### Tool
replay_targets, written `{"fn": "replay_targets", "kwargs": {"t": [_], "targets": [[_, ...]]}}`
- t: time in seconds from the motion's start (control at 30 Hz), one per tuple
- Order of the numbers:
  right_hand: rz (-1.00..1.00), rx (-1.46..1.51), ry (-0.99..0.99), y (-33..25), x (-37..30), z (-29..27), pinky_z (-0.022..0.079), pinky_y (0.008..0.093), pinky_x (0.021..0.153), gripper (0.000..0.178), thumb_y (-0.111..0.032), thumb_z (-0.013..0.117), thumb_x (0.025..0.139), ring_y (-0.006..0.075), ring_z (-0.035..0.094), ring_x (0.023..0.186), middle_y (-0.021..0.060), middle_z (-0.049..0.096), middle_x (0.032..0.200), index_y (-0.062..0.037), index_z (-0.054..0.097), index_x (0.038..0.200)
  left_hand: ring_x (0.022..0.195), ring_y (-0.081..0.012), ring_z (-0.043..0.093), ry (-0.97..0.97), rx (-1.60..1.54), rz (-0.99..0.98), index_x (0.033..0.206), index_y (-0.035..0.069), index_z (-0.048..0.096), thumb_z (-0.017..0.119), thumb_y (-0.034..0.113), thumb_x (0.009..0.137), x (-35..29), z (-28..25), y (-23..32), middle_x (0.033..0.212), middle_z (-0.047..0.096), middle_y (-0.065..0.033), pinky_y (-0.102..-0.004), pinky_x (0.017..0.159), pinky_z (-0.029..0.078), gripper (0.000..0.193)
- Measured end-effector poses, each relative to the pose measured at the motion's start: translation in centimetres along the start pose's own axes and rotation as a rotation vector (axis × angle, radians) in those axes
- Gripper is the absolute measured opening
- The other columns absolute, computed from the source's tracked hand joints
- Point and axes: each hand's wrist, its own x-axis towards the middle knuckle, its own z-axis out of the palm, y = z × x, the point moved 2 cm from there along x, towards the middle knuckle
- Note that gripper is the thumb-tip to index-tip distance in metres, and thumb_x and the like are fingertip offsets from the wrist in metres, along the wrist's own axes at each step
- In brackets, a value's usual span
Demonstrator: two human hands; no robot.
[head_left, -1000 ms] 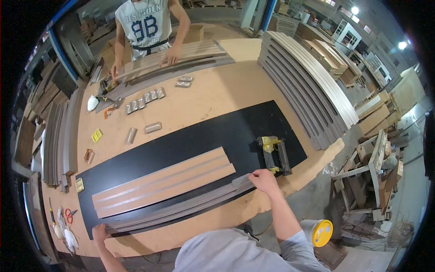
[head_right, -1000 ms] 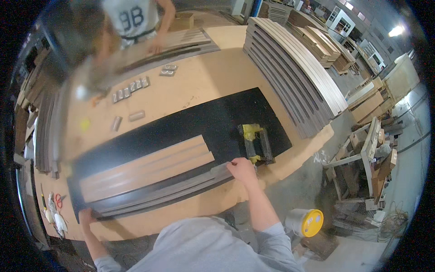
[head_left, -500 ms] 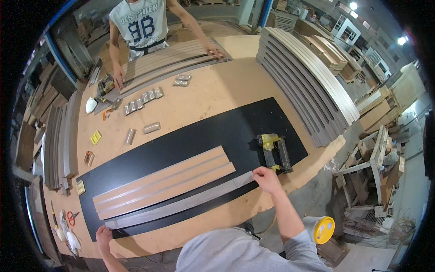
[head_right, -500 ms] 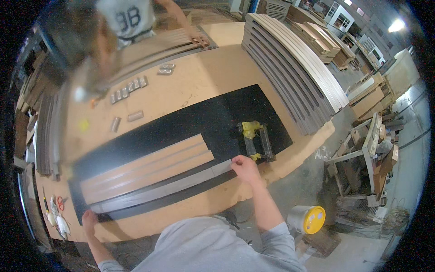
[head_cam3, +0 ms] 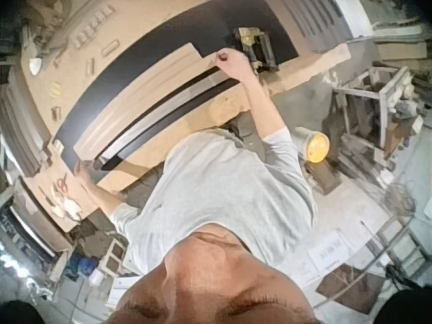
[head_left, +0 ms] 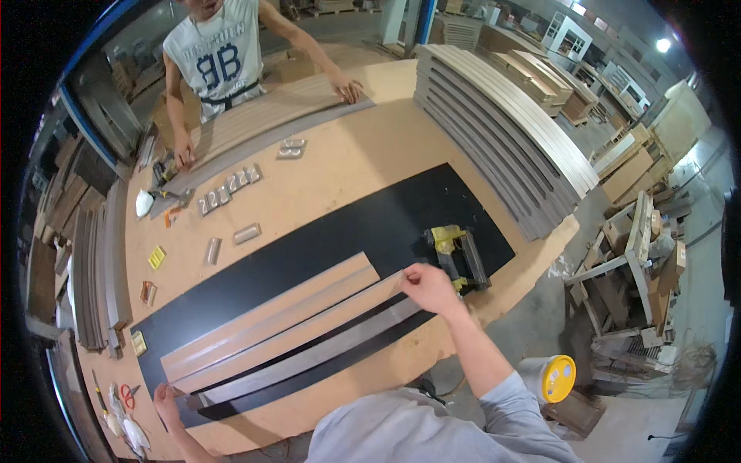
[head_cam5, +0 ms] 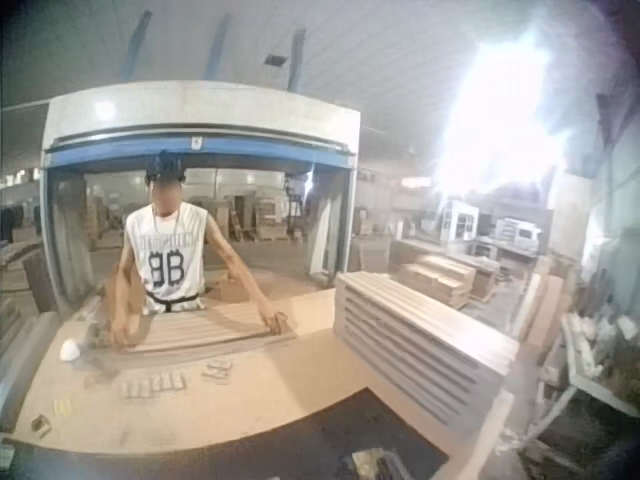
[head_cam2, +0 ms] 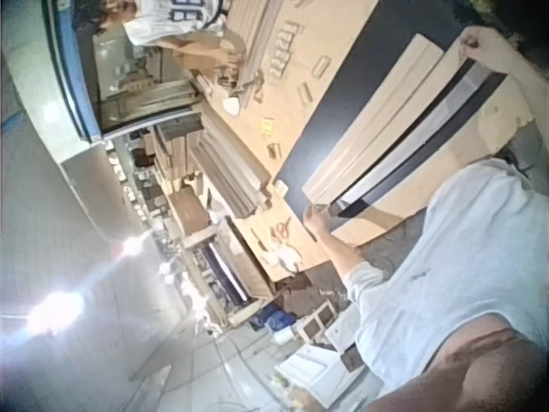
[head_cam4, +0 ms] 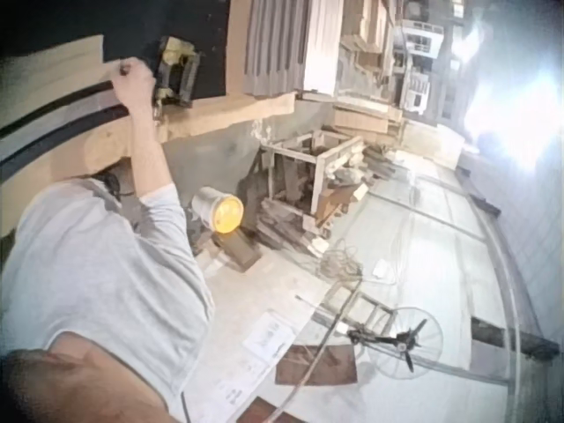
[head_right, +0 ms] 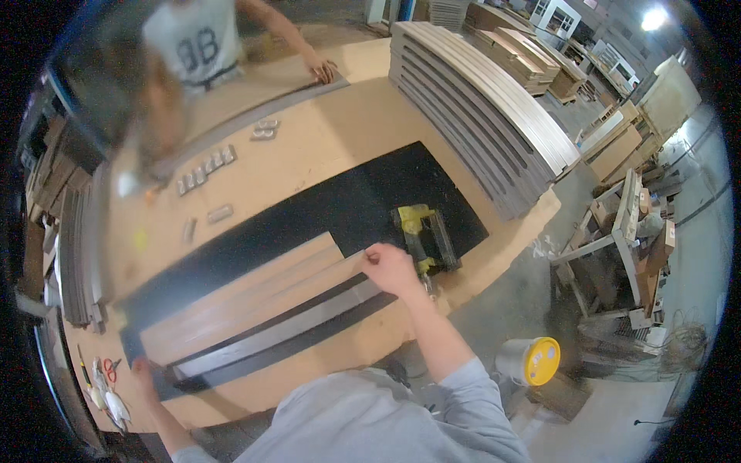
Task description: Assembling long wooden strips onto a base using blocks and a pneumatic nail gun.
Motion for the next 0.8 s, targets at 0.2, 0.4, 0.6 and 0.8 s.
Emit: {"fn": "replay_targets", "kwargs": {"t": [0.2, 0.4, 0.6, 0.8], "targets": [[0.11, -0.004, -0.009, 3.3, -4.6, -2.3, 0.058, 0.0381, 0.086, 0.032, -0.03, 0.077, 0.088, 0.0268, 0.075, 0.097, 0.0134, 0.075, 0.104, -0.0052, 0.074, 0.109, 0.097, -0.0157, 0.066, -0.27, -0.045, 0.044, 0.135, -0.001, 0.063, 0.063, 0.018, 0.102, -4.2, -0.5, -0.3, 0.112, 0.071, -0.0065, -0.0308, 0.082, 0.049, 0.038], [0.112, -0.086, -0.007, 5.0, -5.2, -2.1, 0.057, 0.0394, 0.09, 0.04, -0.03, 0.076, 0.09, 0.0291, 0.074, 0.103, 0.0143, 0.076, 0.11, -0.0041, 0.07, 0.119, 0.088, -0.0109, 0.062, -0.22, -0.052, -0.213, 0.129, 0.005, 0.067, 0.06, 0.023, 0.105, -7.3, 3.1, 3.0, 0.106, 0.072, -0.0022, -0.0285, 0.067, 0.044, 0.031], [0.157, -0.088, -0.061, 3.4, -5.0, -2.5, 0.057, 0.04, 0.096, 0.046, -0.03, 0.074, 0.091, 0.0325, 0.072, 0.112, 0.0172, 0.075, 0.121, -0.0072, 0.068, 0.131, 0.085, -0.0063, 0.059, -0.333, 0.299, -0.184, 0.123, 0.004, 0.071, 0.061, 0.026, 0.104, -7.0, 1.9, 5.3, 0.098, 0.072, -0.0009, -0.0276, 0.064, 0.042, 0.03], [-0.004, -0.068, 0.078, -0.2, 0.0, -3.3, 0.058, 0.0431, 0.095, 0.047, -0.037, 0.074, 0.092, 0.0325, 0.072, 0.113, 0.0149, 0.075, 0.121, -0.0091, 0.069, 0.129, 0.078, -0.0177, 0.066, 0.046, 0.153, 0.3, 0.119, -0.007, 0.067, 0.062, 0.022, 0.1, 1.0, 1.9, -0.6, 0.095, 0.075, -0.0085, -0.0342, 0.07, 0.051, 0.035]]}}
